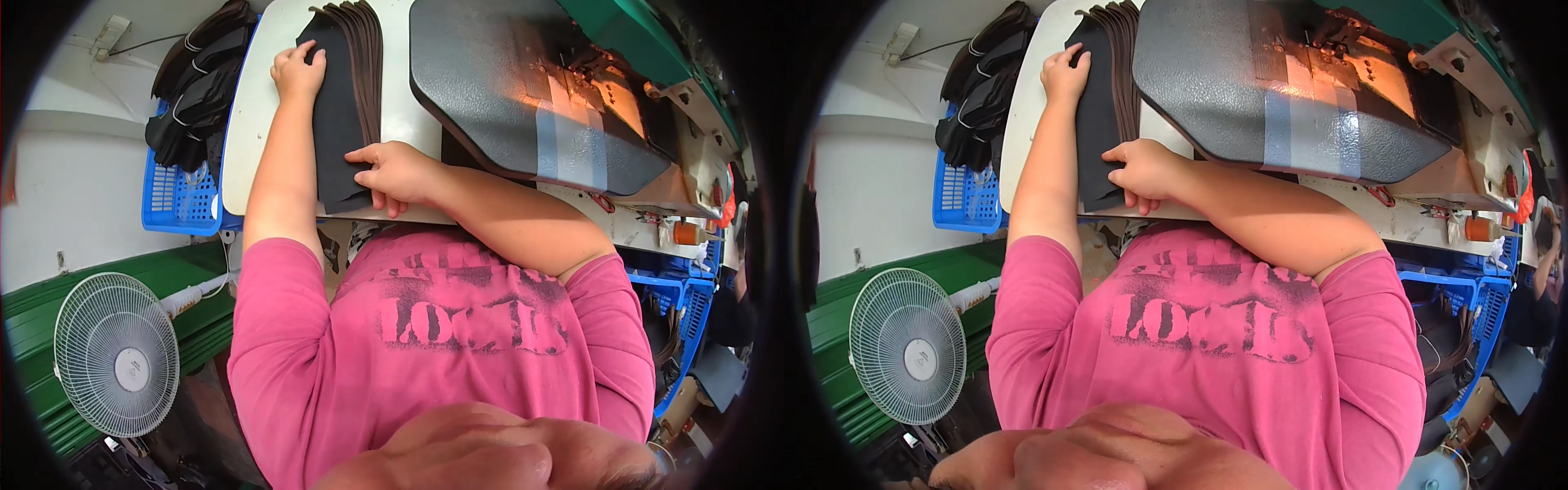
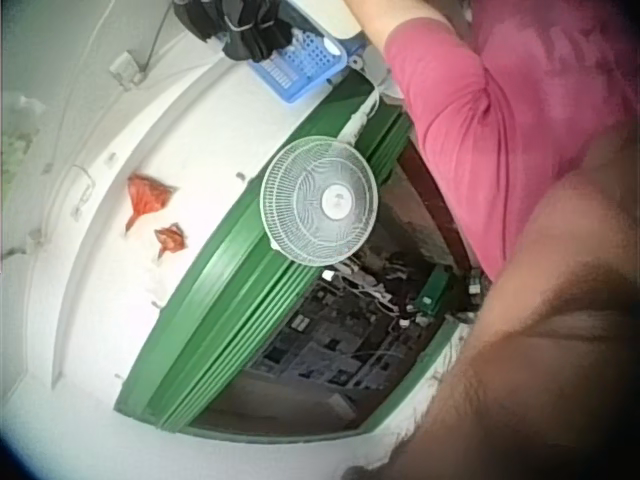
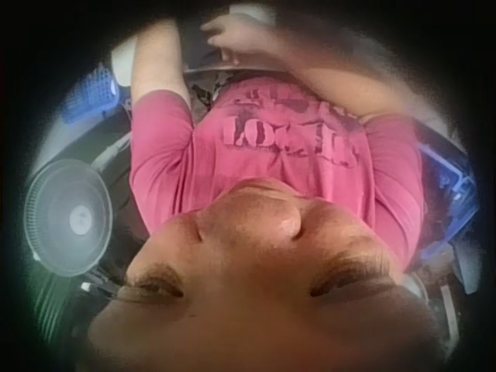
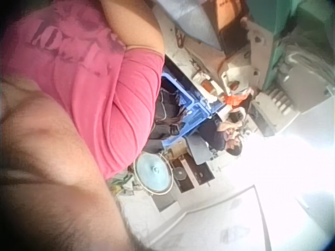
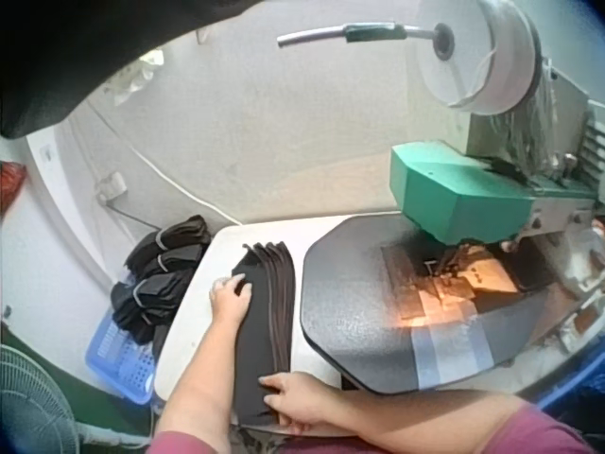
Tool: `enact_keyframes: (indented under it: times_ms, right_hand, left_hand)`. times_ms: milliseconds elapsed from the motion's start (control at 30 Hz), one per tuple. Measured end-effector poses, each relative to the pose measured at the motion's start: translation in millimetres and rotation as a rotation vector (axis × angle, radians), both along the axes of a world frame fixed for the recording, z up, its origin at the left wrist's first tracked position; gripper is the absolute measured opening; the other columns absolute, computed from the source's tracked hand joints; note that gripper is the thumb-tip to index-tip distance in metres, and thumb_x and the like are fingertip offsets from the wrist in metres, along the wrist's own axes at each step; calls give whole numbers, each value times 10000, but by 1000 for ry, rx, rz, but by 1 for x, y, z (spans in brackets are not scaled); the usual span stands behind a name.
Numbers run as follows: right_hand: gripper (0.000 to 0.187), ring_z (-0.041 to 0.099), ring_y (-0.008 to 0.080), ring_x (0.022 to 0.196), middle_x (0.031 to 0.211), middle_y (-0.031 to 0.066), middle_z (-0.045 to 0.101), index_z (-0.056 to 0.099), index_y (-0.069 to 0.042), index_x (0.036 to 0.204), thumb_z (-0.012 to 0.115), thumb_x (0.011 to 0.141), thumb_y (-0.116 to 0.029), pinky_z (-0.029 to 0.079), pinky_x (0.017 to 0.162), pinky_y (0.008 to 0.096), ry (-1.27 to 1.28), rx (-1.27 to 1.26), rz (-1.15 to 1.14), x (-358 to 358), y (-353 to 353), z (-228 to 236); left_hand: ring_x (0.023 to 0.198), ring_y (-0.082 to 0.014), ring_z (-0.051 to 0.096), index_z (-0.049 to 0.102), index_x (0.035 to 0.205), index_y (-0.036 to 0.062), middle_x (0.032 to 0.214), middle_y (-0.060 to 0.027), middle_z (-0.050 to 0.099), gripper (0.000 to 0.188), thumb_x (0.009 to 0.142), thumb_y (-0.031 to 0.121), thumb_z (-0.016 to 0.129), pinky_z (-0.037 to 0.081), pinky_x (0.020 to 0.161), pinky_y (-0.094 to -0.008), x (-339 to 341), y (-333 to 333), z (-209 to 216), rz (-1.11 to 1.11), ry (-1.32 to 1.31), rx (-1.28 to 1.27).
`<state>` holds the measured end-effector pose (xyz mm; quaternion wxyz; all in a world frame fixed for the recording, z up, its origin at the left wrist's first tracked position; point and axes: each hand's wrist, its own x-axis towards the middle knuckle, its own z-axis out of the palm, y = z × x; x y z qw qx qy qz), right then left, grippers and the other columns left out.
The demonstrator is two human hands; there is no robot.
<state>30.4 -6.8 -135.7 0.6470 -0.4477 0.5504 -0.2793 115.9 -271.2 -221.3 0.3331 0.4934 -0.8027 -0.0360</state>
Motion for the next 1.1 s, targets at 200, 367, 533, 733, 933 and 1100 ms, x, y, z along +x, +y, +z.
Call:
enact_keyframes:
  times_ms: [200, 367, 533, 733, 933, 1100]
  right_hand:
    - [300, 621, 219, 637, 745, 109, 621, 597, -29, 1162, 566, 880, -124, 505, 580, 343, 294, -634, 135, -11, 49, 25]
    - [334, 589, 298, 1024, 1065, 119, 637, 638, -25, 1036, 707, 738, -158, 467, 887, 387, 791, -949, 213, -69, 128, 39]
    - [358, 530, 314, 1153, 1208, 116, 588, 653, -26, 994, 751, 694, -193, 437, 959, 409, 1003, -937, -35, -94, 188, 6]
    - [406, 555, 302, 1123, 1160, 129, 618, 666, -4, 996, 768, 672, -225, 447, 956, 398, 921, -959, -94, -103, 193, -4]
    - [353, 591, 292, 998, 1061, 117, 639, 678, -18, 970, 741, 688, -219, 479, 876, 389, 1024, -1039, -85, -99, 192, -3]
    - [246, 603, 304, 964, 1025, 120, 655, 691, -29, 911, 705, 739, -205, 480, 852, 402, 944, -943, -67, -103, 187, 4]
  left_hand:
    - [1200, -330, 495, 669, 1135, 137, 1249, -183, 530, 449, 773, 402, 679, 402, 1001, -381, 22, 15, 10, -41, 379, 409]
    - [1094, -321, 558, 688, 1045, 102, 1164, -173, 594, 279, 784, 201, 680, 446, 928, -384, 48, 149, 63, -265, 341, -120]
    - [1035, -290, 600, 676, 962, 53, 1077, -133, 642, 232, 731, 43, 696, 470, 892, -366, 38, 262, 82, -897, 167, -52]
    - [1084, -300, 591, 661, 1029, 61, 1135, -116, 629, 378, 672, 138, 757, 485, 914, -391, 1, 308, 82, -1058, -117, 32]
    - [1055, -305, 603, 644, 1046, 68, 1127, -120, 627, 410, 672, 188, 765, 503, 872, -393, -4, 316, 92, -1056, -324, -78]
    - [1022, -305, 619, 671, 1008, 81, 1096, -115, 648, 282, 749, 184, 719, 502, 866, -386, -5, 311, 98, -1115, -309, -50]
